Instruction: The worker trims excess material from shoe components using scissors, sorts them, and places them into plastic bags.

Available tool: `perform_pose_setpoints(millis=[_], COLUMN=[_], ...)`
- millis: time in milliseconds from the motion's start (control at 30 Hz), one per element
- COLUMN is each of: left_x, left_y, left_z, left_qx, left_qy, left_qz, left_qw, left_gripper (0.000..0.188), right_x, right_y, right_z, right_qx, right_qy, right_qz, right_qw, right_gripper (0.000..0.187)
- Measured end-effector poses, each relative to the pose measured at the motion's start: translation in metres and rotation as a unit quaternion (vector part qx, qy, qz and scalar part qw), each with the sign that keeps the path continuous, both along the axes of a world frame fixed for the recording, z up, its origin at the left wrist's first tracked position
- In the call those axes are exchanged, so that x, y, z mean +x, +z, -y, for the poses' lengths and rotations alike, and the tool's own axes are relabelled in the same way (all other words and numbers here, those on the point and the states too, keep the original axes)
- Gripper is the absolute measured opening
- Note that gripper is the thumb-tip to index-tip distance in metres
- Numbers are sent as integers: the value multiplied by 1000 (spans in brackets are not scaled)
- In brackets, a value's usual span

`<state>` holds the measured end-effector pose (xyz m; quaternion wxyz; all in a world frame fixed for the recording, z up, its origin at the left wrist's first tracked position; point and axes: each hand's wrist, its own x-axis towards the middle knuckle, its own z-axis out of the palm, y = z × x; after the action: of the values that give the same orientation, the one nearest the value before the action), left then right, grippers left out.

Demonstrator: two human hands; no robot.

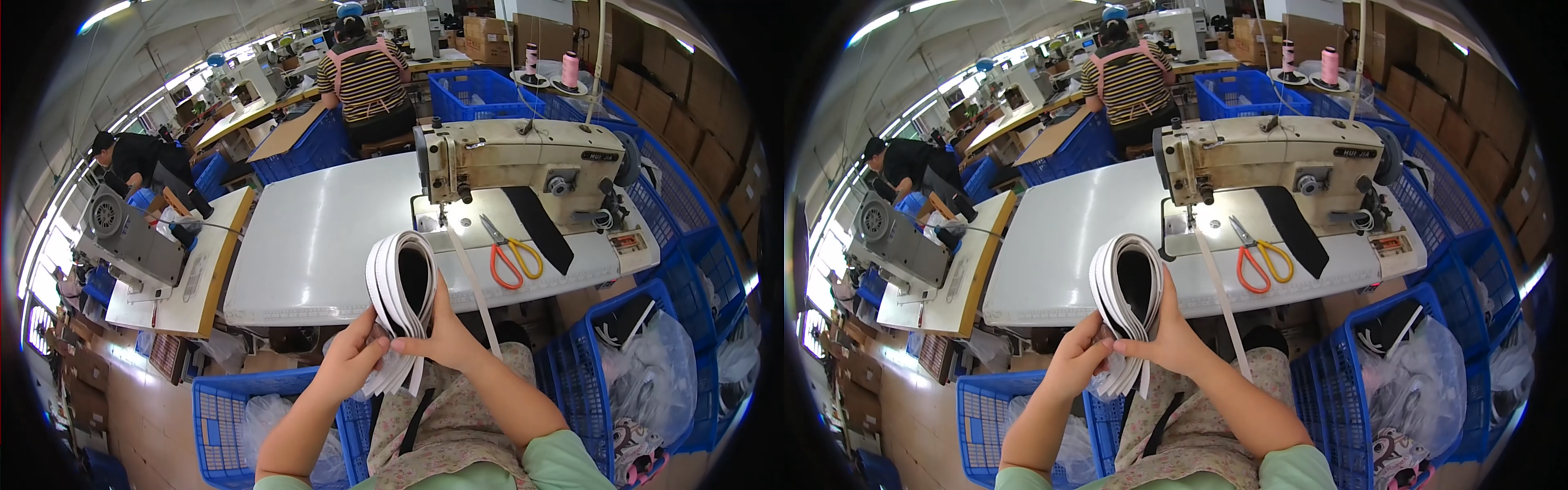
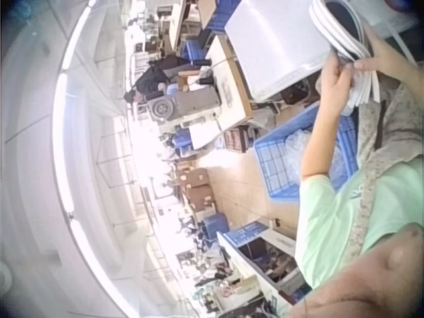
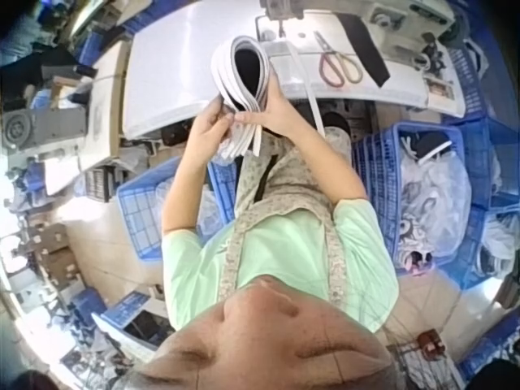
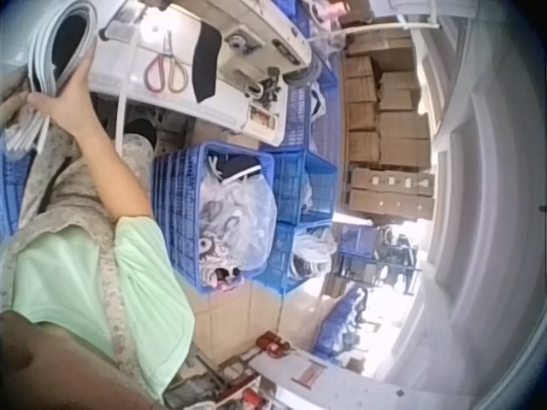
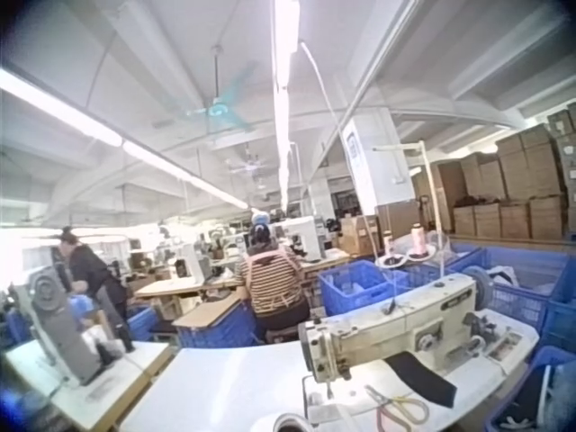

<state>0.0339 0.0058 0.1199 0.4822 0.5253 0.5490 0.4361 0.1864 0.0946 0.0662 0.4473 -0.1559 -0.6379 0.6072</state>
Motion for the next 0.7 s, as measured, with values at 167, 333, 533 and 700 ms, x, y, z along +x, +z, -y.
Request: perform_pose_setpoints(millis=[167, 333, 533, 700], left_x=[-3, -39, -170, -260], left_y=[-23, -10, 11, 76], left_z=[6, 30, 24, -26], left_qx=[82, -12, -146, -68], left_qy=[2, 9, 290, 386], left_qz=[-46, 80, 111, -206], left_qw=[996, 997, 939, 896], left_gripper=[73, 65, 44, 26], right_x=[-9, 6, 57, 59], right_y=[-1, -21, -47, -55], right_z=[11, 1, -4, -12], right_qx=[5, -318, -400, -414], right_qy=[-68, -26, 56, 69], right_qz=[6, -9, -106, -142], right_qw=[998, 948, 909, 896], right_gripper=[107, 62, 59, 64])
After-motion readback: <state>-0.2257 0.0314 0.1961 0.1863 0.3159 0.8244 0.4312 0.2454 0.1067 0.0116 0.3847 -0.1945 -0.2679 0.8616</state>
